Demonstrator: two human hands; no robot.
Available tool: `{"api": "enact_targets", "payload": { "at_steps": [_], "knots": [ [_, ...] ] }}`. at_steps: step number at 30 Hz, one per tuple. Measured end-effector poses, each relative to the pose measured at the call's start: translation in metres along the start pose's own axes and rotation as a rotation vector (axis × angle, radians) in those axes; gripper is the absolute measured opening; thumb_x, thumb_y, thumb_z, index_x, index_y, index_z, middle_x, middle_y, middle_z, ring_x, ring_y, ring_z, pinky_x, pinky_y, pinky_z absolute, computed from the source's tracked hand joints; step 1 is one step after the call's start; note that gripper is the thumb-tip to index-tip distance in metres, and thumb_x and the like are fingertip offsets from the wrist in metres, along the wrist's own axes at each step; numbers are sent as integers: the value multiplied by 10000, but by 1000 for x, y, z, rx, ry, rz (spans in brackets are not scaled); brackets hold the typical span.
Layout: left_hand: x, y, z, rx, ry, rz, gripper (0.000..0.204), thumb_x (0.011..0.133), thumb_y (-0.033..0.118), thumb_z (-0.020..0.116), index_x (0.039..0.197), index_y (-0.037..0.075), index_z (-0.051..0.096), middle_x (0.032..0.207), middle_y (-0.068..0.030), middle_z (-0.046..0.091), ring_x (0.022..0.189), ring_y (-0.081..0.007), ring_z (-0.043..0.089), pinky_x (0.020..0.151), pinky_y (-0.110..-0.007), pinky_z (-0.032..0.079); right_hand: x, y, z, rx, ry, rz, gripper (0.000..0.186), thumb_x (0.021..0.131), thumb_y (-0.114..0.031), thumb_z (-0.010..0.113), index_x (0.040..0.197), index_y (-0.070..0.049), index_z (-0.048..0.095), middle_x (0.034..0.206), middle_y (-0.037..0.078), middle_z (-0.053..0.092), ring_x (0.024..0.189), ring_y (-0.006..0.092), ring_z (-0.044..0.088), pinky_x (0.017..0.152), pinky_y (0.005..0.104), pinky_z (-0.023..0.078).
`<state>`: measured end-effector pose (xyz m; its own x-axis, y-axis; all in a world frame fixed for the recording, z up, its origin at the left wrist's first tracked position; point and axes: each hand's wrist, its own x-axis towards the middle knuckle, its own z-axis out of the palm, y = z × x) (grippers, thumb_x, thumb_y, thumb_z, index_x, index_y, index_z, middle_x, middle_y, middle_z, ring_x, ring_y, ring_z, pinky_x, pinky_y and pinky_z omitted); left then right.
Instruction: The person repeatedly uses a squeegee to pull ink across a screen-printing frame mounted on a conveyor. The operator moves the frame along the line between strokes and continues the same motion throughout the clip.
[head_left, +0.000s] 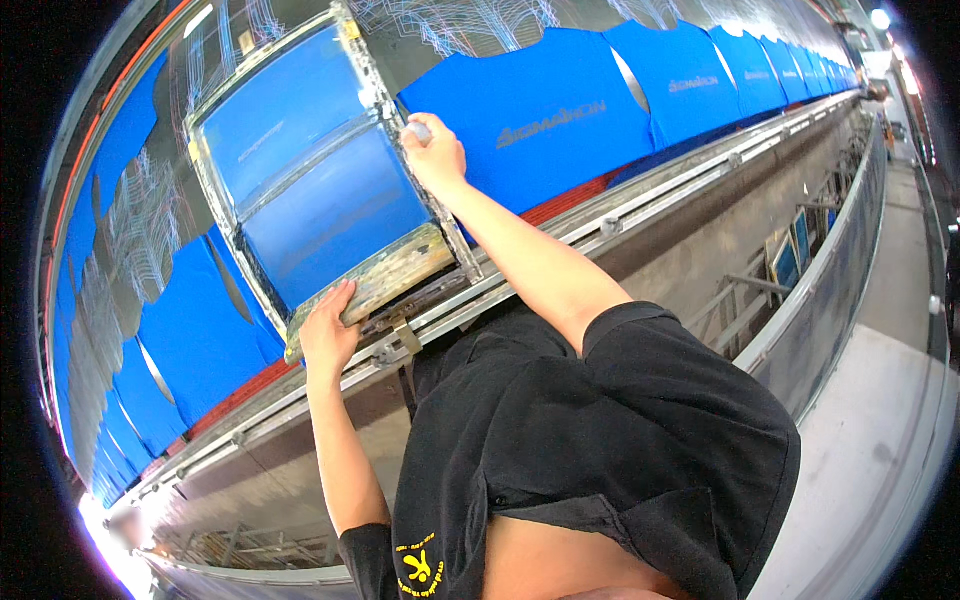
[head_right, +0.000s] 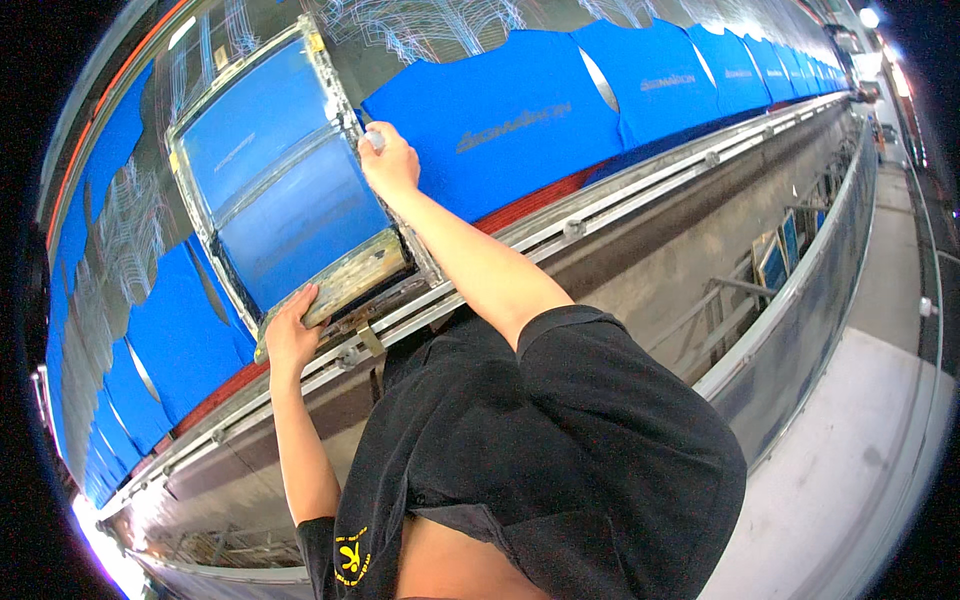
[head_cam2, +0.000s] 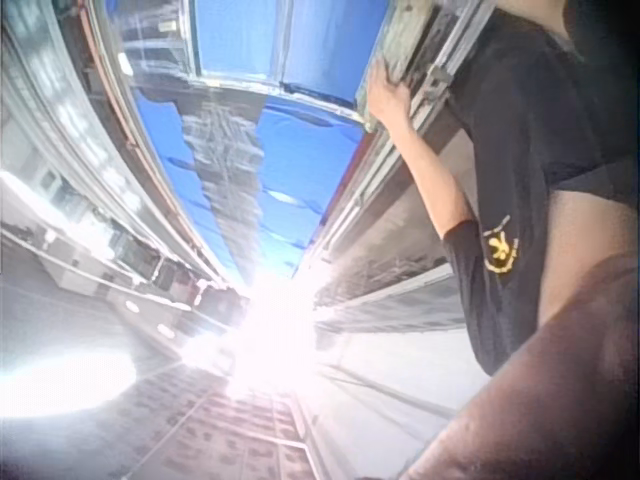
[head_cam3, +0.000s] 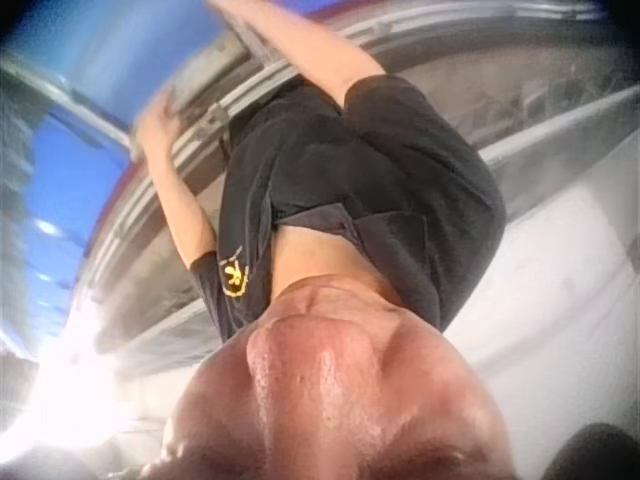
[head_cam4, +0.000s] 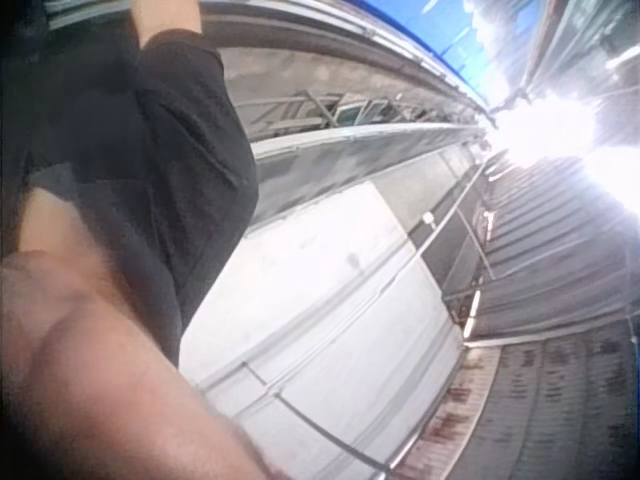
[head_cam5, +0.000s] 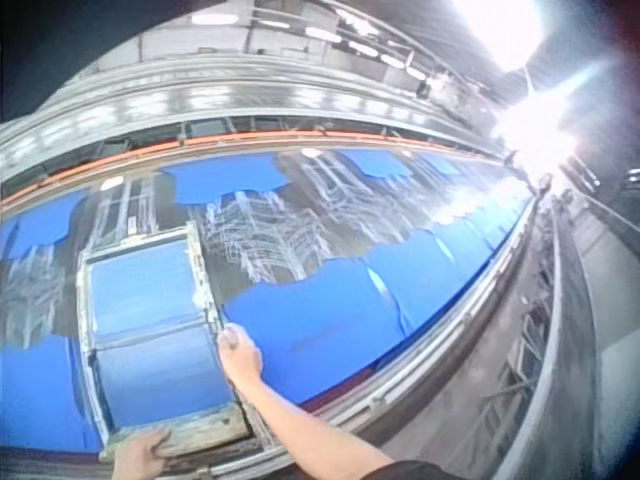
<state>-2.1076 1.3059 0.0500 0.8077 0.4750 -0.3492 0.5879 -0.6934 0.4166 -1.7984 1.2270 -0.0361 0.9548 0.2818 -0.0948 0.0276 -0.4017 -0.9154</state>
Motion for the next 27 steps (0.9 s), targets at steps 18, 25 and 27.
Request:
{"api": "enact_targets", "payload": {
  "at_steps": [18, 25, 27],
  "knots": [
    [3, -16, -8, 165, -62, 107, 562, 771, -2, 647, 1315, 124, 707, 1290, -155, 746, 1188, -364, 706, 1026, -475, 562, 1, 16, 7, -97, -73, -11, 396, 955, -426, 733, 1250, -163, 712, 1104, 181, 773, 1053, 408, 732, 919, 512, 562],
    [86, -27, -62, 160, 191, 273, 463, 837, 94, 667, 1288, 171, 741, 1172, -160, 774, 1060, -391, 735, 927, -518, 591, 37, 55, 8, 62, -152, 63, 549, 1079, -591, 509, 1270, -133, 743, 1269, 173, 755, 1204, 357, 703, 1009, 439, 528],
    [117, -31, -79, 296, 98, 214, 437, 869, 147, 716, 1303, 194, 741, 1175, -165, 771, 1067, -402, 730, 918, -511, 589, 40, 61, 9, 61, -128, 56, 530, 1110, -567, 515, 1257, -113, 746, 832, -13, 619, 715, 90, 489, 650, 296, 423]
  ]
}}
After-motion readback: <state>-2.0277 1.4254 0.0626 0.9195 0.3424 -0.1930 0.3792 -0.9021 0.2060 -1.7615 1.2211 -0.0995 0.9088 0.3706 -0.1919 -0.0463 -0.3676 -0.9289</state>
